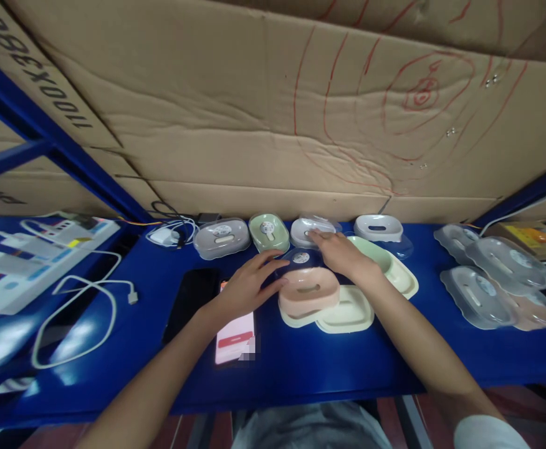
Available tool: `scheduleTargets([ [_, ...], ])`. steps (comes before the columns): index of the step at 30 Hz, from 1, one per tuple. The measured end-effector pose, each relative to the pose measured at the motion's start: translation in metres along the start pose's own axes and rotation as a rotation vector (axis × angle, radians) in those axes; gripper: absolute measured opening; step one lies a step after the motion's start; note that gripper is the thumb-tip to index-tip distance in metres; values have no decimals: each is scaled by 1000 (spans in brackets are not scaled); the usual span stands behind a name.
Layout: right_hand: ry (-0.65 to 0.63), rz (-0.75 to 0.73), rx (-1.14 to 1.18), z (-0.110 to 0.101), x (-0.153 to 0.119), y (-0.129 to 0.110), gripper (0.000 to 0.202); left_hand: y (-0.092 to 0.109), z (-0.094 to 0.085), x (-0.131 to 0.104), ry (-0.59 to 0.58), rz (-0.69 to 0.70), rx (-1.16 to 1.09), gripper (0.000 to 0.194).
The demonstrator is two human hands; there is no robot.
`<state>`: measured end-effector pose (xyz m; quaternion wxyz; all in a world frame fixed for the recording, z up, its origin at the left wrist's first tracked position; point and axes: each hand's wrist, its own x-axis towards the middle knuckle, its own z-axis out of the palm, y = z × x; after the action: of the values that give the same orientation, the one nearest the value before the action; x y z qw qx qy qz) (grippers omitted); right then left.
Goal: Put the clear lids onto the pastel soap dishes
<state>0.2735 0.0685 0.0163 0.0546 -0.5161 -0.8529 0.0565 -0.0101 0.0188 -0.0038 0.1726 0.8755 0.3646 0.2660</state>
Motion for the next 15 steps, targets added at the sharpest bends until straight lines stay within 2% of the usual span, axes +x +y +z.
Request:
scheduleTargets([
  [7, 25, -33, -6, 2, 9, 11, 39, 0, -4, 1, 26, -9, 3, 36],
  [10, 42, -55, 7, -2, 11, 14, 38, -3, -5, 1, 44, -55, 21, 37],
  [15, 94, -47, 19, -16, 10, 16, 40, -15, -5, 2, 167, -128, 106, 41],
])
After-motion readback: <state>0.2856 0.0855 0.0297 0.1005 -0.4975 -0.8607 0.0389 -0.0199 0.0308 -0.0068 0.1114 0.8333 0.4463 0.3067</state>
